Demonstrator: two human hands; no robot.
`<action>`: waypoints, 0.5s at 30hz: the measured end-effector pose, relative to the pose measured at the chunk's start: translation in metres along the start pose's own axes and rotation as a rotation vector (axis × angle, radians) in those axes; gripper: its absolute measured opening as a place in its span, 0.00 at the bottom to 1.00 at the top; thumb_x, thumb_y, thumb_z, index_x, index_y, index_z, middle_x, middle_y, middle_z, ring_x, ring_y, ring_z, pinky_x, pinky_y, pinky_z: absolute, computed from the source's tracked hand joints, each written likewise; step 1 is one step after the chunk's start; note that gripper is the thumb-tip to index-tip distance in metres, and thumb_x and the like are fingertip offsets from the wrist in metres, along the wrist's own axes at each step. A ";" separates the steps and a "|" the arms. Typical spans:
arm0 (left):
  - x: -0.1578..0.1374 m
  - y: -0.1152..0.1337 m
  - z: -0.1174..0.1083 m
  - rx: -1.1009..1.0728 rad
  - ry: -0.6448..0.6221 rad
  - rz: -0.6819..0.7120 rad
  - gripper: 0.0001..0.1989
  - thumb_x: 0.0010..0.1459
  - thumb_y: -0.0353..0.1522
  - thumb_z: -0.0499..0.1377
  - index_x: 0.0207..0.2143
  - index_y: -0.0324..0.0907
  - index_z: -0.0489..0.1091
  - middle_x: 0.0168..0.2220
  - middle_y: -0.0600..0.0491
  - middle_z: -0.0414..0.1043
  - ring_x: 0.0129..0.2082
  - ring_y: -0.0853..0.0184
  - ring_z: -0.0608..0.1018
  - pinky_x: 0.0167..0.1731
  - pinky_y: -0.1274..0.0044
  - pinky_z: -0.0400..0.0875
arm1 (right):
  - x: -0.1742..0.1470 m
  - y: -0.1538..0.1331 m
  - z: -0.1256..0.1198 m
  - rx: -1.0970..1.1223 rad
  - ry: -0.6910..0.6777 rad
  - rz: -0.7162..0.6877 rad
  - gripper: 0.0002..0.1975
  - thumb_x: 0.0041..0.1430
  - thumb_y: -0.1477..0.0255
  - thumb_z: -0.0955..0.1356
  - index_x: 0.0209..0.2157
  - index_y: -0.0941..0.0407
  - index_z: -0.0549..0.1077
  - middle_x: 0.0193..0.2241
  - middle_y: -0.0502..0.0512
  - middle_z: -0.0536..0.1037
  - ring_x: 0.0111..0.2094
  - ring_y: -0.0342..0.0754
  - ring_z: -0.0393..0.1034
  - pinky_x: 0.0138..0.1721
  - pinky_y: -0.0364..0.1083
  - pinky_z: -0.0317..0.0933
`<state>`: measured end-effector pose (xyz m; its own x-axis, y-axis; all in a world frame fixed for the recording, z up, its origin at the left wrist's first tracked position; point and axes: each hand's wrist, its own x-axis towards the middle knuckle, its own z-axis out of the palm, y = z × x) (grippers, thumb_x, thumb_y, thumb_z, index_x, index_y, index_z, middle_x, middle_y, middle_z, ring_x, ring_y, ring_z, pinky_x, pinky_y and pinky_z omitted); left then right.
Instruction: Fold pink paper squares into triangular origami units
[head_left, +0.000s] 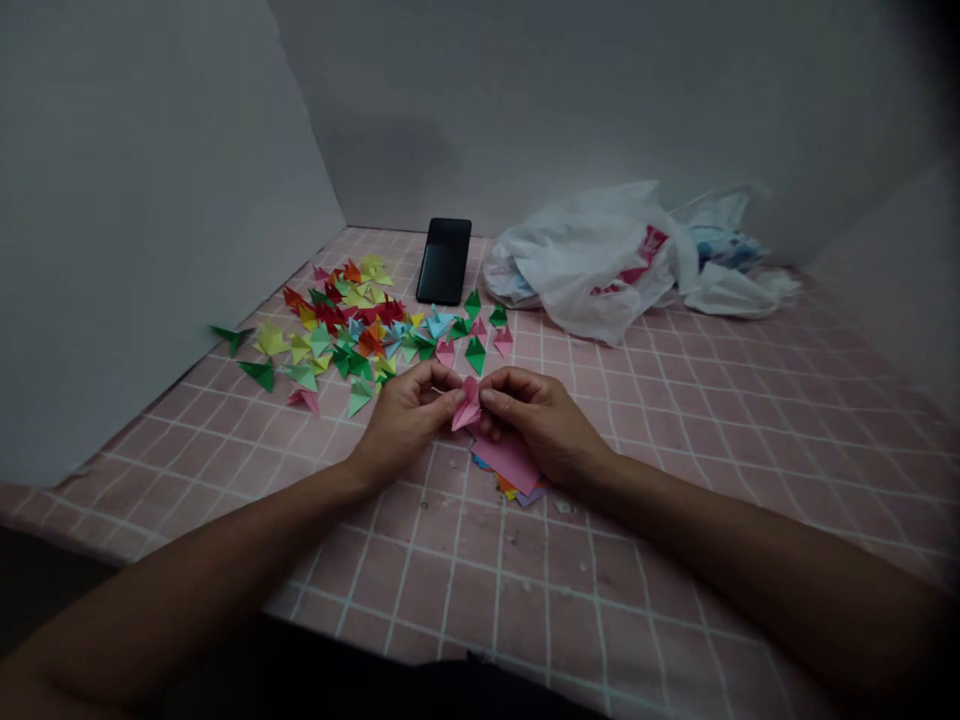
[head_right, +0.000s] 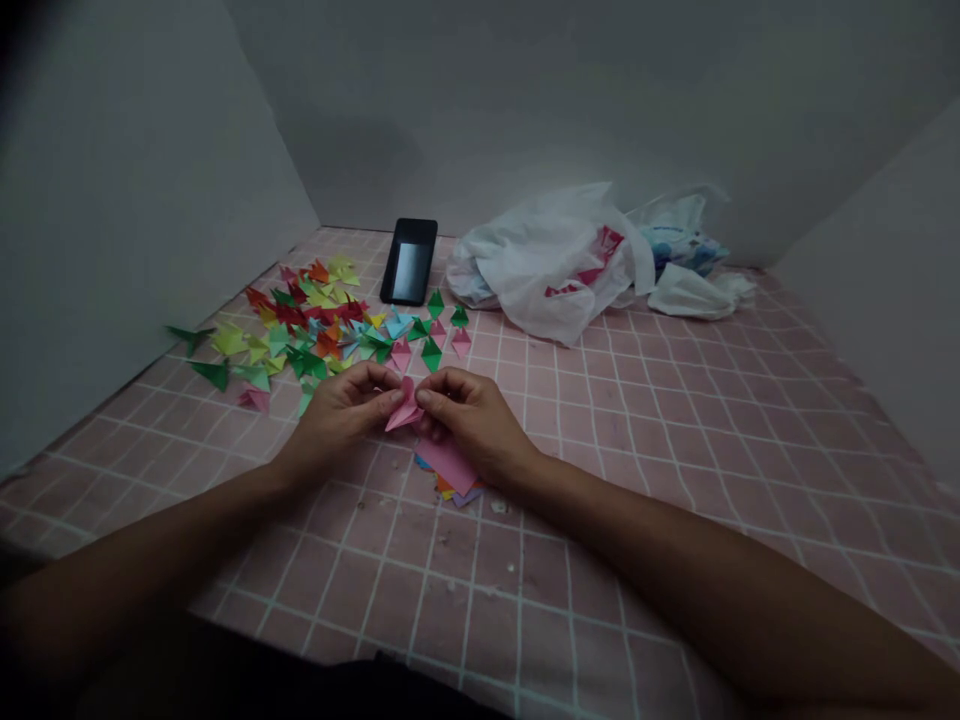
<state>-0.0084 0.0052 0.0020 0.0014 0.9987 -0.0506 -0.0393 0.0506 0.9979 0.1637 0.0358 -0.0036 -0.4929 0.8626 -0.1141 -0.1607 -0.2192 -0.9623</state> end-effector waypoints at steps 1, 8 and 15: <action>0.000 0.000 0.001 -0.012 0.008 0.005 0.12 0.50 0.36 0.67 0.33 0.40 0.71 0.29 0.55 0.73 0.27 0.70 0.76 0.28 0.78 0.72 | 0.000 0.000 0.000 0.004 -0.004 0.002 0.10 0.54 0.66 0.74 0.31 0.57 0.72 0.22 0.47 0.74 0.22 0.40 0.64 0.27 0.41 0.58; -0.001 0.003 0.003 -0.058 -0.007 0.014 0.12 0.50 0.36 0.68 0.33 0.39 0.73 0.29 0.54 0.75 0.28 0.69 0.78 0.32 0.76 0.74 | -0.001 0.003 0.000 0.068 -0.035 0.005 0.10 0.53 0.66 0.74 0.32 0.57 0.73 0.24 0.47 0.75 0.24 0.40 0.66 0.29 0.42 0.60; -0.004 0.005 0.002 0.047 0.024 0.095 0.08 0.54 0.36 0.65 0.30 0.39 0.74 0.29 0.54 0.74 0.29 0.70 0.75 0.33 0.78 0.71 | -0.004 -0.001 0.004 0.067 -0.047 0.015 0.08 0.52 0.69 0.75 0.30 0.56 0.74 0.24 0.46 0.74 0.24 0.40 0.65 0.30 0.42 0.61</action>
<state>-0.0067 0.0018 0.0075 -0.0245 0.9987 0.0438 0.0087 -0.0436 0.9990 0.1620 0.0310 -0.0016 -0.5349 0.8369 -0.1157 -0.2091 -0.2638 -0.9416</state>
